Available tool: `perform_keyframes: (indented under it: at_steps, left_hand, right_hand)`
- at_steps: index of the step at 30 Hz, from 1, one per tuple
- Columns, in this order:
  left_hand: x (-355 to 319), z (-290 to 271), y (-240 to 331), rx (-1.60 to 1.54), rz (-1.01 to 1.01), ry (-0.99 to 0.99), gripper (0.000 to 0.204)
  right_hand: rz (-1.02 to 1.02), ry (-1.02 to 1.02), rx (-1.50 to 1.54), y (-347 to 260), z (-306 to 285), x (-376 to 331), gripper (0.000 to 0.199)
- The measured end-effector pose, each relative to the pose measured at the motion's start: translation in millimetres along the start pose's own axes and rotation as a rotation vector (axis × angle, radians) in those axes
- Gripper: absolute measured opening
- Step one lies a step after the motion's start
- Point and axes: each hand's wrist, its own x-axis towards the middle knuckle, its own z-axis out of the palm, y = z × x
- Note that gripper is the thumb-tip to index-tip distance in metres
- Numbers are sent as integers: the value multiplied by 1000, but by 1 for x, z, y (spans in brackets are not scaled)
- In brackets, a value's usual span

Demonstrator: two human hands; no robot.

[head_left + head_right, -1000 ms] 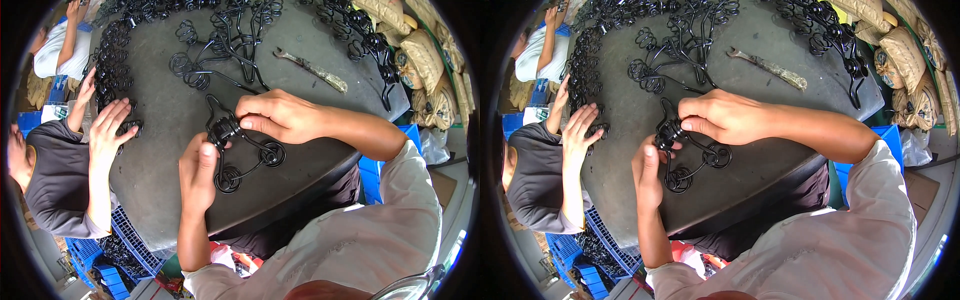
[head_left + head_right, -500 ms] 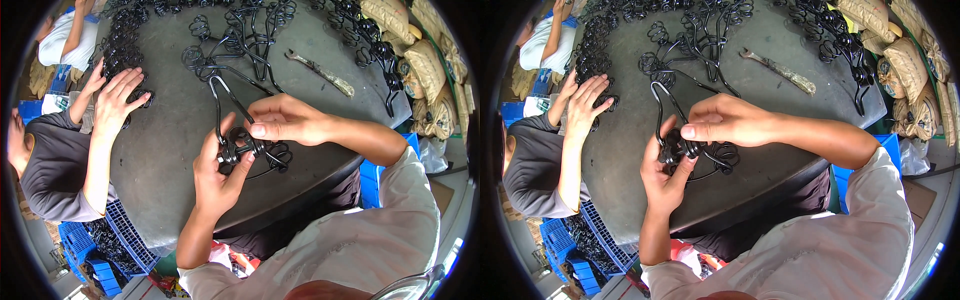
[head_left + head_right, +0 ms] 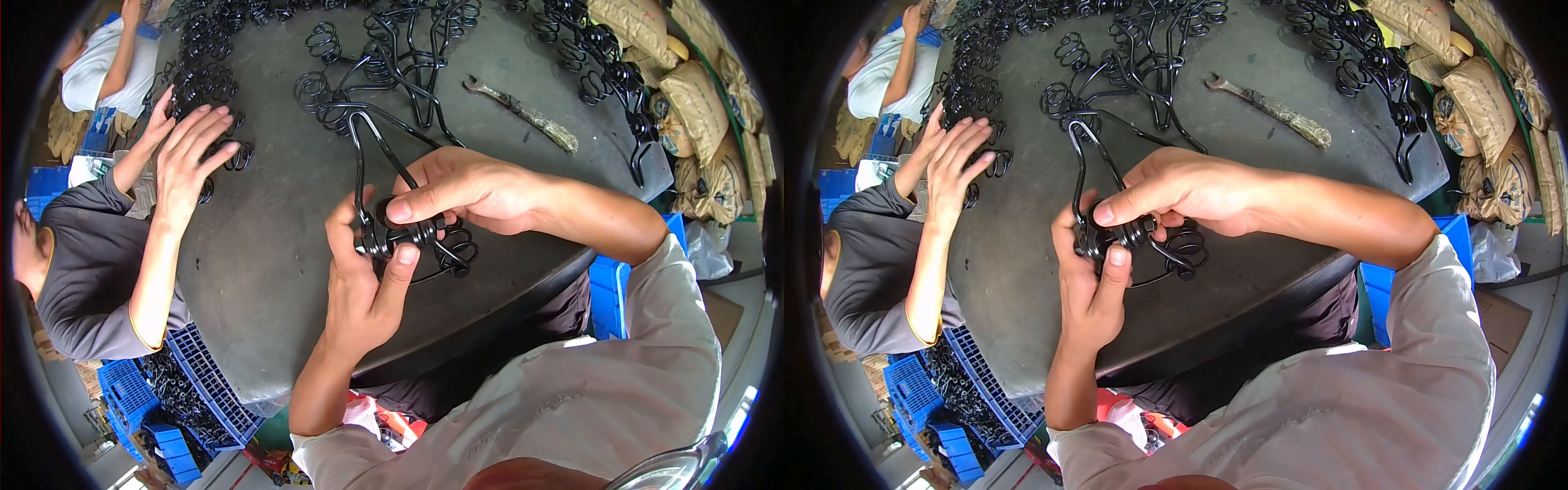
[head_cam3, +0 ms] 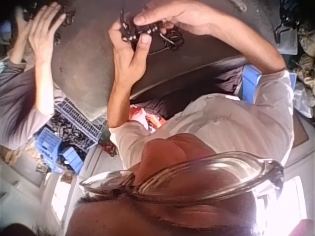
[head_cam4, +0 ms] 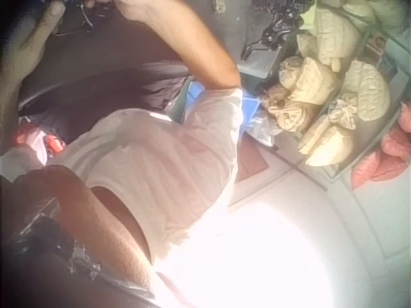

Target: Assembling and tightening black metal wire components using a wrench at a manufacturing workbench.

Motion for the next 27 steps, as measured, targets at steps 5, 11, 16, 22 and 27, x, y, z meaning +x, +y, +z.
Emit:
perform_keyframes:
  at_steps: [5,11,16,22,27]
  left_hand:
    - [0,2,1,-68,-45,23,60]
    - [0,-2,1,-55,22,-32,54]
    - [2,8,1,-12,1,130,64]
    - [1,8,2,-25,1,186,59]
    - [0,4,5,-29,-9,198,57]
  right_hand:
    - [50,10,63,-3,1,0,29]
    - [69,-23,63,-7,0,1,26]
    - [141,-189,-74,-22,10,13,41]
    - [409,-68,-71,-23,2,34,39]
    - [376,40,-60,-25,15,31,36]
